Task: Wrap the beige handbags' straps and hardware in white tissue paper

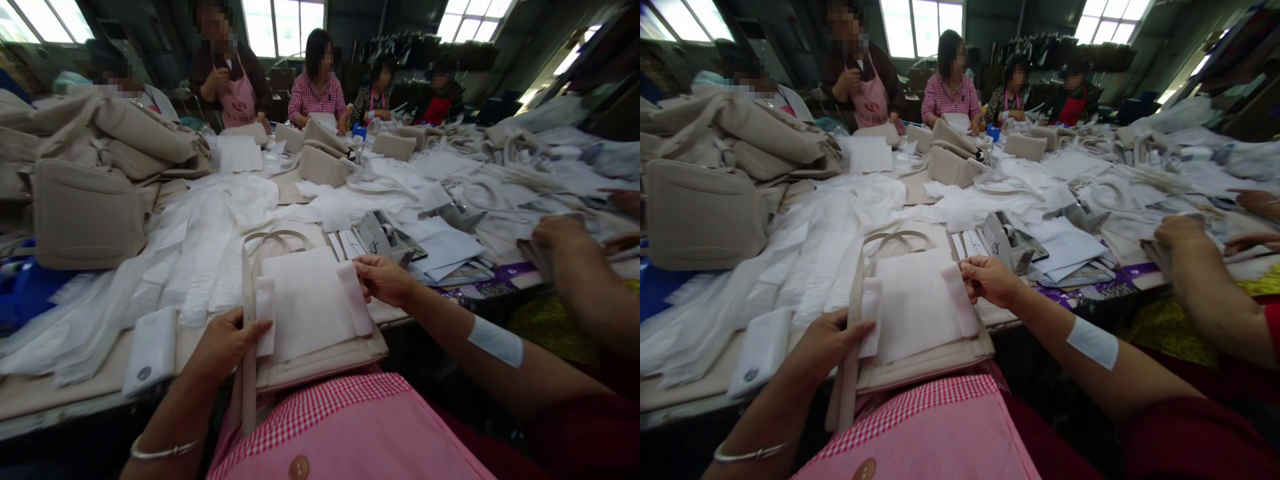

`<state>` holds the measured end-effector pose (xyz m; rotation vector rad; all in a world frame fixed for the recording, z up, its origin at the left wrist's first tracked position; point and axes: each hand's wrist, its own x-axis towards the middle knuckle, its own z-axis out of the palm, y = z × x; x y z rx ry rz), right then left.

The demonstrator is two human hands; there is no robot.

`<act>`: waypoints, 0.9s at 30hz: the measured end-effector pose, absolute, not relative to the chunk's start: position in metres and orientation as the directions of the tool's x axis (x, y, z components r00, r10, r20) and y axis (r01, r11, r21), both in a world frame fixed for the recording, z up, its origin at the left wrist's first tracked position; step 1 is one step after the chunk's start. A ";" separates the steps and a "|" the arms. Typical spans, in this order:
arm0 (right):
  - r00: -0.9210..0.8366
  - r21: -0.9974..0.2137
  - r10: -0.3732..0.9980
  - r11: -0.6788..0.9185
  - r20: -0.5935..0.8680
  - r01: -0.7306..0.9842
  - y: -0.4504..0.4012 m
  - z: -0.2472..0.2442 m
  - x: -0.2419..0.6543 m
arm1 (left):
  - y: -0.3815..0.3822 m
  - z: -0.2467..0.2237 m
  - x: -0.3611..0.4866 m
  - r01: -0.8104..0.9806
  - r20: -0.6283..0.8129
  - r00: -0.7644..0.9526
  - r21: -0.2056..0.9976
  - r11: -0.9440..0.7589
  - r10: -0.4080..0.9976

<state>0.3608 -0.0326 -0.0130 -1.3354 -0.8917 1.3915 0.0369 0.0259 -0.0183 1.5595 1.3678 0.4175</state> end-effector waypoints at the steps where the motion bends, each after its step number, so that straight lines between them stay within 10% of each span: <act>1: 0.154 -0.960 0.948 -0.271 -0.279 -0.073 -0.032 -0.020 0.359 | 0.026 -0.018 0.038 0.580 -0.317 0.348 0.812 0.063 0.882; 19: 0.148 -0.675 0.986 -0.055 0.082 0.736 -0.038 -0.022 0.344 | 0.012 -0.015 0.042 0.726 -0.195 0.257 0.685 -0.056 0.946; 27: -0.116 -0.748 0.965 -0.102 -0.233 0.656 -0.047 -0.028 0.363 | 0.005 -0.004 0.042 0.664 -0.171 0.247 0.746 -0.038 0.954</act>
